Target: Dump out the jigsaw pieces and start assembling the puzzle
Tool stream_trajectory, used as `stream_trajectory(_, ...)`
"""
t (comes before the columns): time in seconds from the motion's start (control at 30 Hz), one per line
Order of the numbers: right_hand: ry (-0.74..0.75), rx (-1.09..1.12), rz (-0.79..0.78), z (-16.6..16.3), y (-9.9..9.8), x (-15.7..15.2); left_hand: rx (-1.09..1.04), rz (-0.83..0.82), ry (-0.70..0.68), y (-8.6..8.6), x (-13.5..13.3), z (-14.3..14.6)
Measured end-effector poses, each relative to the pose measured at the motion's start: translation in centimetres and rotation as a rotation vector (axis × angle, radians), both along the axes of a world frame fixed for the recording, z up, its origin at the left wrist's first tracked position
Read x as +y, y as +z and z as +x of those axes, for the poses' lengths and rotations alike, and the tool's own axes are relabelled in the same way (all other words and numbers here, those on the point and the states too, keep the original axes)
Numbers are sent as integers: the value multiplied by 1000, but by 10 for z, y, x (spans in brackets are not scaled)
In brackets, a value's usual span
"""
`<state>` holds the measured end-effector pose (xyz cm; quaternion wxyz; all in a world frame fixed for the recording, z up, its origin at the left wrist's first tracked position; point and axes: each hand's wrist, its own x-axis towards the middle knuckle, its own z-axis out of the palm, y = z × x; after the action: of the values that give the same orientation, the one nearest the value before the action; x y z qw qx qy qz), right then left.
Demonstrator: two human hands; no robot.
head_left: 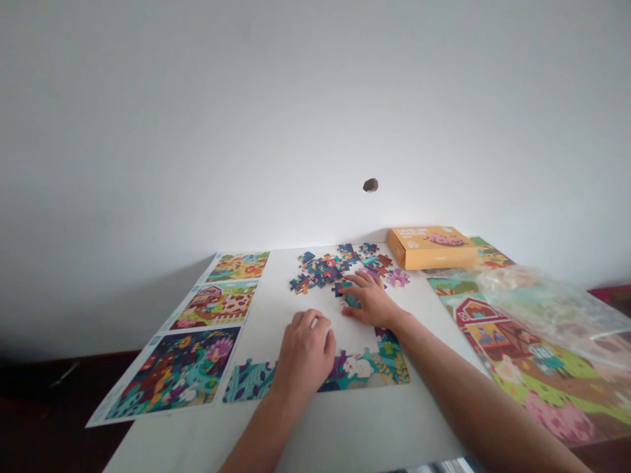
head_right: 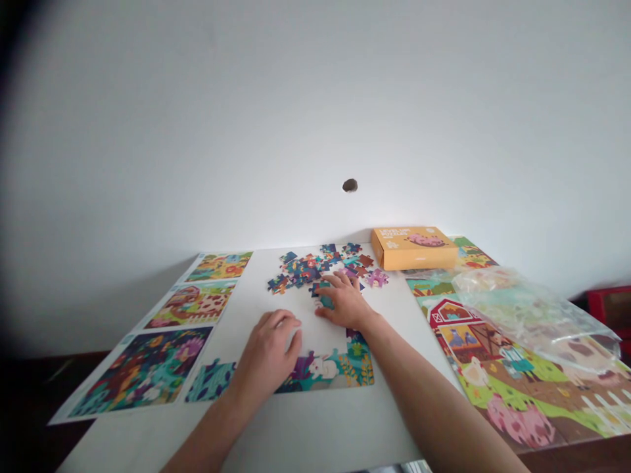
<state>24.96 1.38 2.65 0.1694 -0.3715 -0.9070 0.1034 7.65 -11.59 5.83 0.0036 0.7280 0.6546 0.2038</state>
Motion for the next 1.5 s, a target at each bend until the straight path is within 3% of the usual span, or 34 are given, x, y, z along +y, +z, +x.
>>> stream_trajectory(0.13, -112, 1, 18, 7, -4, 9, 75, 13, 94, -7, 30, -32)
stream_trajectory(0.3, -403, 3, 27, 11, -6, 19, 119, -107, 158, -23, 40, -46)
stream_trajectory(0.53, -178, 47, 15, 3, -2, 11, 131, -187, 95, -19, 35, -45)
stream_trajectory(0.67, -125, 38, 2, -1, -2, 8, 124, -189, 37, -19, 33, -55)
stream_trajectory(0.87, -433, 44, 42, 1, -6, 18, 74, -33, -14, -22, 39, -68)
stream_trajectory(1.1, -332, 118, 45, -5, -7, 18, 25, 211, -129, -17, 92, -44)
stream_trajectory(1.2, -400, 137, 89, -5, -7, 18, -45, 285, -141, -26, 114, -22)
stream_trajectory(1.37, -581, 181, 99, 2, -8, 24, -48, 245, -204, -42, 127, -2)
stream_trajectory(1.5, -619, 198, 91, 1, -11, 27, -30, 211, -194, -43, 126, -3)
